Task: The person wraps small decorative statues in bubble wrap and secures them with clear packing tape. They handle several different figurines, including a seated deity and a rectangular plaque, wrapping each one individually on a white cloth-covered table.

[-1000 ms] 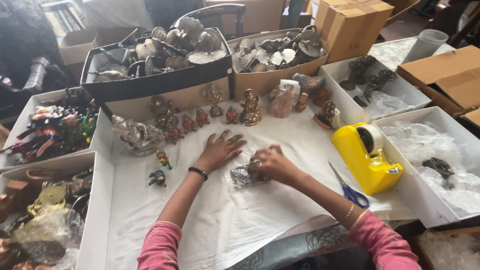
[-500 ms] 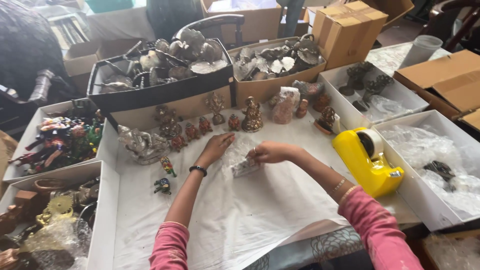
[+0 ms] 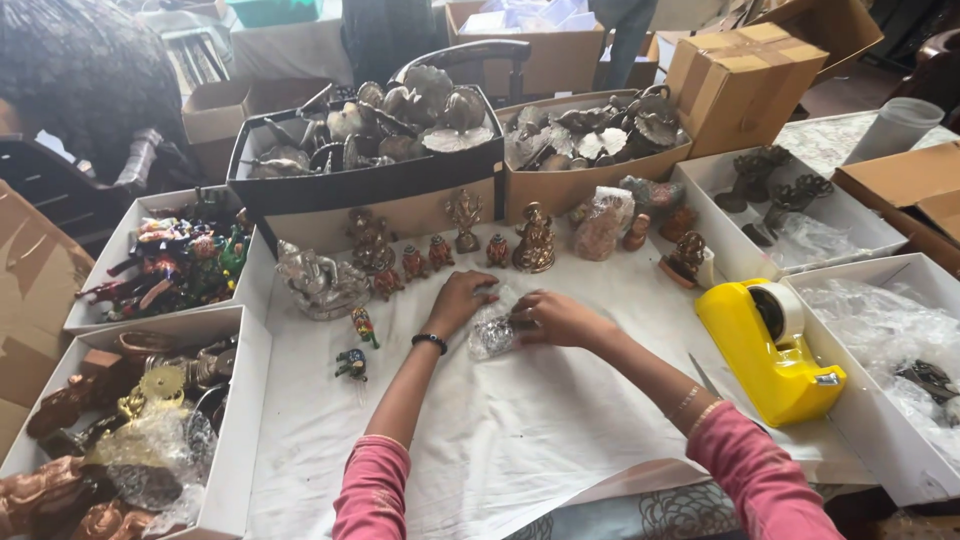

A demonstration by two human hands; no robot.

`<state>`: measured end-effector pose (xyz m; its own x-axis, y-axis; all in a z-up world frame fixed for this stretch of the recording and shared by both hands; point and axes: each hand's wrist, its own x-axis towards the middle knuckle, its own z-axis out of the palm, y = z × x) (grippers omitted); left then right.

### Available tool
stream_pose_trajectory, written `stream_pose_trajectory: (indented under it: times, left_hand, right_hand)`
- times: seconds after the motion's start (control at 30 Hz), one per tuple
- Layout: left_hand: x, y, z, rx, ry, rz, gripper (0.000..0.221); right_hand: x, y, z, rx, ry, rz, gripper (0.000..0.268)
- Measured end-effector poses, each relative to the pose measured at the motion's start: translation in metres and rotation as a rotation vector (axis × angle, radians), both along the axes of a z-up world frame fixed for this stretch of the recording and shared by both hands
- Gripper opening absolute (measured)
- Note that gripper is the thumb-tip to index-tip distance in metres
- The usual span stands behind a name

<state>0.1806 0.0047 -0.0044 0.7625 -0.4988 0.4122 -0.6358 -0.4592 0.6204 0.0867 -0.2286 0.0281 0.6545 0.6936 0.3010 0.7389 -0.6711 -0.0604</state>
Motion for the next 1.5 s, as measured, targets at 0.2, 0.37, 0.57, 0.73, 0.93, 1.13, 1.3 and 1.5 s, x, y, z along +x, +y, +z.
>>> stream_pose_trajectory:
  times: [0.2, 0.37, 0.57, 0.73, 0.93, 1.13, 1.3, 1.5]
  left_hand:
    - [-0.004, 0.002, -0.006, 0.032, -0.05, -0.018, 0.032]
    - [-0.009, 0.004, -0.012, -0.195, 0.205, 0.007, 0.047]
    - [-0.07, 0.021, 0.039, -0.122, -0.208, 0.221, 0.049]
    - [-0.088, 0.019, 0.029, 0.228, -0.416, 0.102, 0.052]
    - [-0.052, 0.005, -0.01, 0.314, -0.438, 0.027, 0.043]
    - [-0.05, 0.007, 0.024, 0.169, 0.074, -0.044, 0.029]
    - [-0.079, 0.003, 0.021, -0.059, 0.285, -0.104, 0.043]
    - [-0.1, -0.001, 0.005, -0.154, -0.045, 0.053, 0.056]
  right_hand:
    - [-0.026, 0.008, 0.047, -0.072, 0.264, 0.02, 0.046]
    - [0.06, 0.0, 0.055, -0.208, 0.641, -0.07, 0.036]
    - [0.136, -0.003, -0.006, 0.036, 0.747, -0.108, 0.036]
    - [0.096, 0.006, 0.004, 0.046, 0.553, -0.189, 0.036]
    - [0.046, 0.0, 0.024, 0.071, 0.271, -0.209, 0.035]
    - [0.013, -0.027, 0.026, 0.294, 0.426, -0.189, 0.055]
    - [-0.011, -0.035, 0.004, 0.567, 0.591, -0.241, 0.057]
    - [-0.088, -0.093, 0.06, 0.589, 0.248, -0.463, 0.041]
